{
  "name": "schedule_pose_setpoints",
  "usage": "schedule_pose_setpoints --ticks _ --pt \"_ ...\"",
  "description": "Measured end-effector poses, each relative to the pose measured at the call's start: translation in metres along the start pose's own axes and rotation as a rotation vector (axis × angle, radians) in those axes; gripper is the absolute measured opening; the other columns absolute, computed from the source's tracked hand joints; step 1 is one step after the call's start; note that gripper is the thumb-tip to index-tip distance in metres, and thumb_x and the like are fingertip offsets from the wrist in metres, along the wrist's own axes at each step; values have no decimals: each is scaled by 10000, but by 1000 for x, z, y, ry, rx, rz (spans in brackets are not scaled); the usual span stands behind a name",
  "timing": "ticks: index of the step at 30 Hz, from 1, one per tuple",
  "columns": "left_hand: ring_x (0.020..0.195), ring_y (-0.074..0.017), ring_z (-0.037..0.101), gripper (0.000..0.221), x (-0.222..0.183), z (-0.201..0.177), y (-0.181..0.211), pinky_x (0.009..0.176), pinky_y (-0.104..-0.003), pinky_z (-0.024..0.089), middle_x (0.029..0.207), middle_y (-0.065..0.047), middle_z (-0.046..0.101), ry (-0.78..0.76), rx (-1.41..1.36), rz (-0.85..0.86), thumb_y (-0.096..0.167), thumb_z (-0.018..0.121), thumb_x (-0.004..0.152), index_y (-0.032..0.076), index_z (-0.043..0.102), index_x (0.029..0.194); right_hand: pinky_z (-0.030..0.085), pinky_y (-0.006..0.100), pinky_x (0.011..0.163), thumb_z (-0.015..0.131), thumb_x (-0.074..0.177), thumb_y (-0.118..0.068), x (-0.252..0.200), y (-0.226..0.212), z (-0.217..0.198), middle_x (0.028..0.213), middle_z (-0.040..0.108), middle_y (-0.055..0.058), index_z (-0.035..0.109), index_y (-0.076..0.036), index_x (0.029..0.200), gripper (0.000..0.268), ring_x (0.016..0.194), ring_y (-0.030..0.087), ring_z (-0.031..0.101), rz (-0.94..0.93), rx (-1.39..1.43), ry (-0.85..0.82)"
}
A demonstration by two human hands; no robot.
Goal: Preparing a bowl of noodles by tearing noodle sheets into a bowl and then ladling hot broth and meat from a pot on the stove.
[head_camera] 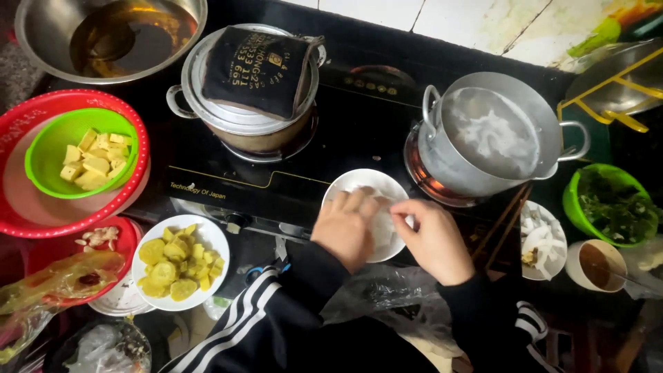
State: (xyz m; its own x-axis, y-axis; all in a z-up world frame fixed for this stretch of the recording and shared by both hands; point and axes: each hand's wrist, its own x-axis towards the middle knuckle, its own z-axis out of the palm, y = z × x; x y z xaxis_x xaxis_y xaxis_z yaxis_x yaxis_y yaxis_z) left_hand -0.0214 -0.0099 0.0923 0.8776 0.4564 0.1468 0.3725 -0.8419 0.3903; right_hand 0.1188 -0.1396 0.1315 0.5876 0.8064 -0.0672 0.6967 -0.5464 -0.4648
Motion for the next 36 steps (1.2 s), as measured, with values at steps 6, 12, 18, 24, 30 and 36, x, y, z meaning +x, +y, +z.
schedule_pose_setpoints --ticks 6,12,18,24,30,36 --pt "1166 -215 511 415 4 33 -10 1020 -429 336 1231 59 668 -34 16 38 389 784 834 329 686 1233 603 467 787 768 901 -302 1 -8 3 968 804 148 756 -118 1199 350 903 350 760 -25 -21 -75" --pt "1238 -201 481 361 3 35 -22 1095 -445 289 1273 82 655 -32 73 -41 341 780 834 367 729 1191 580 391 681 754 915 -242 -6 -46 -44 767 771 91 830 -199 1113 217 750 249 725 65 135 -42" --pt "1207 -211 509 334 4 14 -26 1078 -446 273 1211 35 686 -90 29 -127 239 774 866 295 725 1191 554 348 665 756 896 -160 -14 -83 -108 758 793 129 840 -135 1099 221 717 171 646 133 361 3" --pt "1326 -300 428 666 -6 -53 -4 1112 -507 211 1451 -81 516 -192 -131 -152 75 722 870 234 515 1482 568 318 770 678 966 -122 -10 -101 -135 834 812 113 842 -78 1142 245 805 131 621 55 491 12" --pt "1325 -358 545 600 -5 -88 16 1069 -511 246 1475 -99 614 124 -654 27 159 675 914 163 560 1502 572 321 799 675 962 -109 -7 -101 -129 901 812 102 798 -64 1263 328 836 123 626 -39 589 -69" --pt "886 -258 745 281 3 -80 14 944 -375 455 868 -18 818 136 -886 -124 357 866 867 161 803 1059 543 302 733 631 1014 -111 -6 -69 -97 886 724 114 669 -34 1433 427 763 157 624 -77 783 -36"
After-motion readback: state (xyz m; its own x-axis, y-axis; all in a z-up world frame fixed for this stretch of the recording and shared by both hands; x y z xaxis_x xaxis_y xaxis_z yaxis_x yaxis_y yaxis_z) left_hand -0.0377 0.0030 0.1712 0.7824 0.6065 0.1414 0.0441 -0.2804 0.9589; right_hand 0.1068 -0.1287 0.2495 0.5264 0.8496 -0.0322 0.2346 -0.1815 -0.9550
